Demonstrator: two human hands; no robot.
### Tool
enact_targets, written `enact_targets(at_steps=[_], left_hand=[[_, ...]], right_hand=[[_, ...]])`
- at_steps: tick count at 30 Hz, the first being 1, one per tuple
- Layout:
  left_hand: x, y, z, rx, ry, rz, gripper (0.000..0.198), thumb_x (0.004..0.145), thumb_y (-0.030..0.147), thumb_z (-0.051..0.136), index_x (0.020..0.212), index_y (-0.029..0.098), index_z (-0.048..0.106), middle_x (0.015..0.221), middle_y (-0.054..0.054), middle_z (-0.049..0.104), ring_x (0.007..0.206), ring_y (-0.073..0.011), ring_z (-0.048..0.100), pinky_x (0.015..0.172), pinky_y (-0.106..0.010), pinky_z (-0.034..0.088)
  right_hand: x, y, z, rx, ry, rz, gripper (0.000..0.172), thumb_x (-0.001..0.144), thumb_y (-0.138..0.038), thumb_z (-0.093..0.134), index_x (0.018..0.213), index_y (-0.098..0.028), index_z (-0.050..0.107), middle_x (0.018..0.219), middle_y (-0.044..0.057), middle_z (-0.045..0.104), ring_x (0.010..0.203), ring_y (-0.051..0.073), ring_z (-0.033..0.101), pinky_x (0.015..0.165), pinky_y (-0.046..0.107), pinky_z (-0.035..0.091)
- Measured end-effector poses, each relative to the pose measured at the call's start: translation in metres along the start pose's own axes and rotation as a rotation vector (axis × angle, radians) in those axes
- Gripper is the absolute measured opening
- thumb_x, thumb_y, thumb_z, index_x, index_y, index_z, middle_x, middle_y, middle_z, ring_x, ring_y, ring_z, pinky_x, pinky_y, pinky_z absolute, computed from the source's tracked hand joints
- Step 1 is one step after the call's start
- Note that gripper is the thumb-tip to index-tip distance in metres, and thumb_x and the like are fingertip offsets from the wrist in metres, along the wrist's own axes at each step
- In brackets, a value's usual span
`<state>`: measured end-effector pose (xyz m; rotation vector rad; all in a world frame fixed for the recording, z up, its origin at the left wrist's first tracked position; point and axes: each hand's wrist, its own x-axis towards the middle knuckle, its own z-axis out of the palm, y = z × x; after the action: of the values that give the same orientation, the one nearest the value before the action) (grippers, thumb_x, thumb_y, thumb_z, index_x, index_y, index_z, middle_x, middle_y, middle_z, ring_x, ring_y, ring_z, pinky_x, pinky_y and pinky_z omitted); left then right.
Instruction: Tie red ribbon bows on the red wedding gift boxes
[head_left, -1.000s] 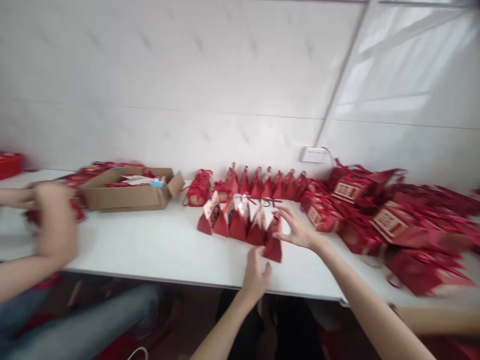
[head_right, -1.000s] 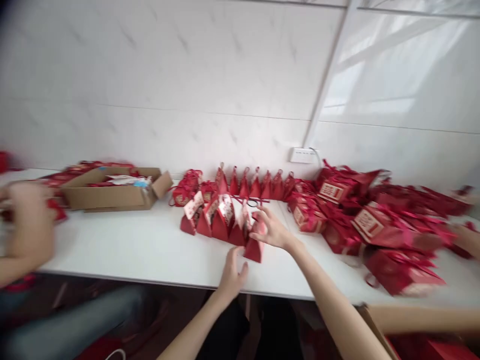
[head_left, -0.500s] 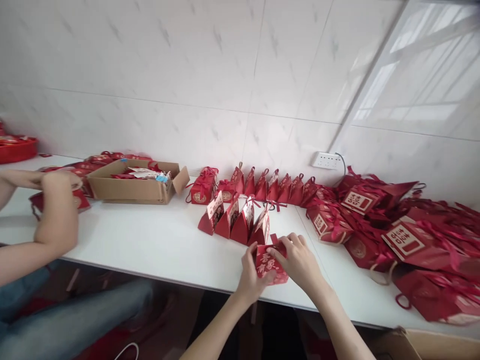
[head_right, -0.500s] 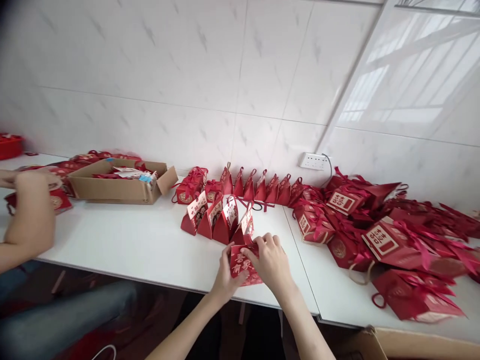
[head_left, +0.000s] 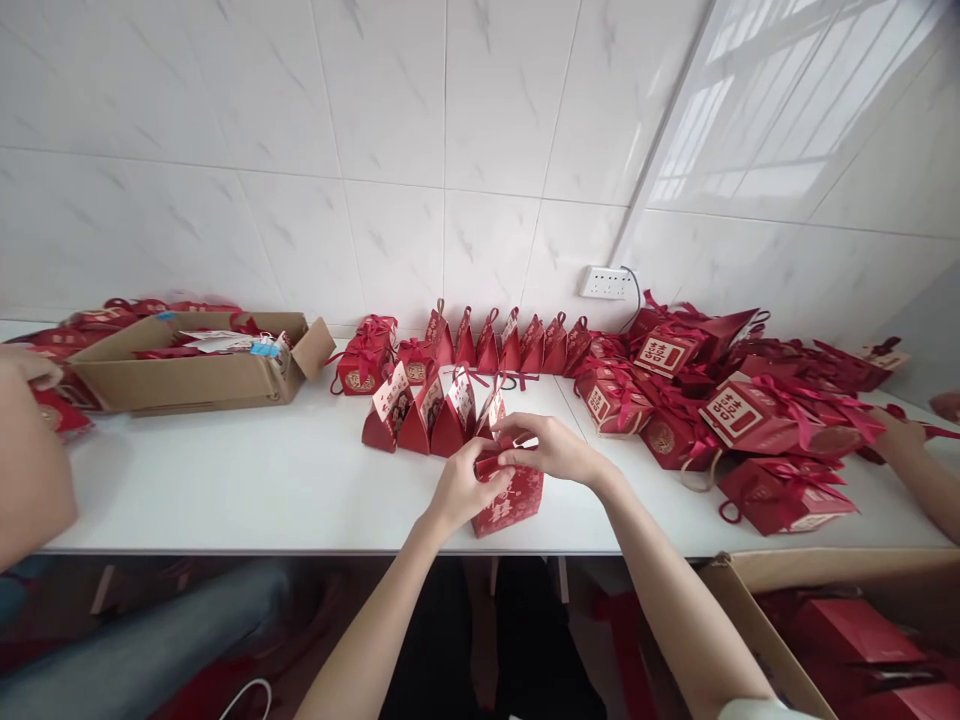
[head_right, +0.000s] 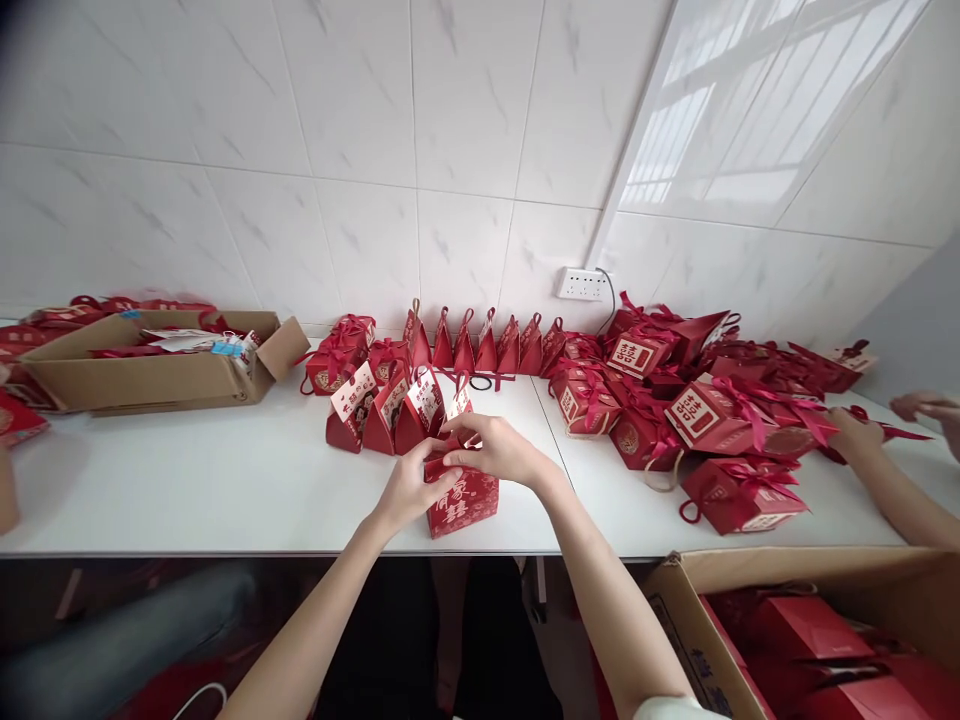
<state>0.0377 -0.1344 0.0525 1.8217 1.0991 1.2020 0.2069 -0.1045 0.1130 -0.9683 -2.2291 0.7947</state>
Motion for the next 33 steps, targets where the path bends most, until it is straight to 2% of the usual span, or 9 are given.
enact_targets(at_steps=[3,11,14,20,24,28,31,33], left_hand=[[0.004,0.003,0.005,0.009,0.015,-0.035,0.014,0.079,0.03,0.057,0.089,0.02,0.059,0.089,-0.002,0.068,0.086,-0.0187,0.064,0.077,-0.029,0.05],[0.003,-0.006,0.01,-0.067,0.035,-0.016,0.014,0.081,0.026,0.054,0.091,0.019,0.061,0.093,-0.003,0.067,0.089,-0.0183,0.063,0.082,-0.029,0.048],[0.003,-0.007,0.012,-0.11,0.042,-0.014,0.015,0.081,0.029,0.054,0.09,0.019,0.061,0.092,-0.004,0.067,0.089,-0.0182,0.063,0.082,-0.029,0.048],[0.006,-0.009,0.017,-0.106,0.15,-0.031,0.021,0.083,0.035,0.052,0.084,0.018,0.063,0.084,-0.003,0.068,0.083,-0.0178,0.064,0.077,-0.028,0.048],[0.01,-0.002,0.012,-0.073,0.084,-0.035,0.018,0.08,0.033,0.056,0.084,0.018,0.066,0.085,-0.003,0.069,0.084,-0.0181,0.064,0.077,-0.028,0.049],[0.012,0.005,0.007,-0.019,0.076,-0.044,0.018,0.08,0.033,0.056,0.081,0.019,0.068,0.082,-0.003,0.07,0.08,-0.0182,0.065,0.074,-0.028,0.049],[0.012,0.004,0.006,0.013,0.127,-0.015,0.02,0.081,0.034,0.055,0.076,0.019,0.067,0.076,-0.002,0.068,0.074,-0.0164,0.063,0.069,-0.027,0.049],[0.012,0.001,0.006,0.014,0.146,0.014,0.021,0.081,0.035,0.055,0.074,0.019,0.066,0.073,-0.001,0.066,0.071,-0.0152,0.062,0.066,-0.025,0.048]], right_hand=[[-0.001,0.004,0.01,0.06,0.112,0.072,0.014,0.078,-0.033,0.062,0.082,-0.02,0.065,0.078,0.001,0.067,0.07,0.015,0.062,0.066,0.028,0.05],[-0.009,0.017,0.027,0.249,0.396,0.153,0.022,0.07,-0.038,0.067,0.078,-0.018,0.068,0.08,0.005,0.07,0.073,0.019,0.064,0.067,0.031,0.05],[-0.009,0.016,0.032,0.27,0.461,0.175,0.023,0.069,-0.04,0.068,0.077,-0.018,0.068,0.075,0.005,0.07,0.07,0.019,0.064,0.064,0.03,0.05],[-0.005,0.013,0.041,0.282,0.554,0.213,0.024,0.068,-0.041,0.067,0.075,-0.018,0.068,0.077,0.005,0.071,0.066,0.018,0.064,0.062,0.029,0.051],[-0.006,0.011,0.043,0.243,0.574,0.229,0.024,0.071,-0.041,0.065,0.079,-0.018,0.069,0.081,0.006,0.072,0.067,0.019,0.064,0.063,0.031,0.051],[-0.013,0.01,0.046,0.225,0.579,0.165,0.023,0.078,-0.038,0.059,0.091,-0.019,0.064,0.084,0.006,0.07,0.074,0.019,0.065,0.068,0.032,0.053],[-0.024,0.014,0.051,0.181,0.642,0.032,0.023,0.083,-0.033,0.055,0.102,-0.02,0.056,0.093,0.007,0.064,0.084,0.019,0.064,0.073,0.034,0.055],[-0.032,0.019,0.058,0.054,0.663,-0.062,0.018,0.084,-0.028,0.054,0.101,-0.021,0.053,0.097,0.007,0.06,0.088,0.019,0.062,0.076,0.035,0.054]])
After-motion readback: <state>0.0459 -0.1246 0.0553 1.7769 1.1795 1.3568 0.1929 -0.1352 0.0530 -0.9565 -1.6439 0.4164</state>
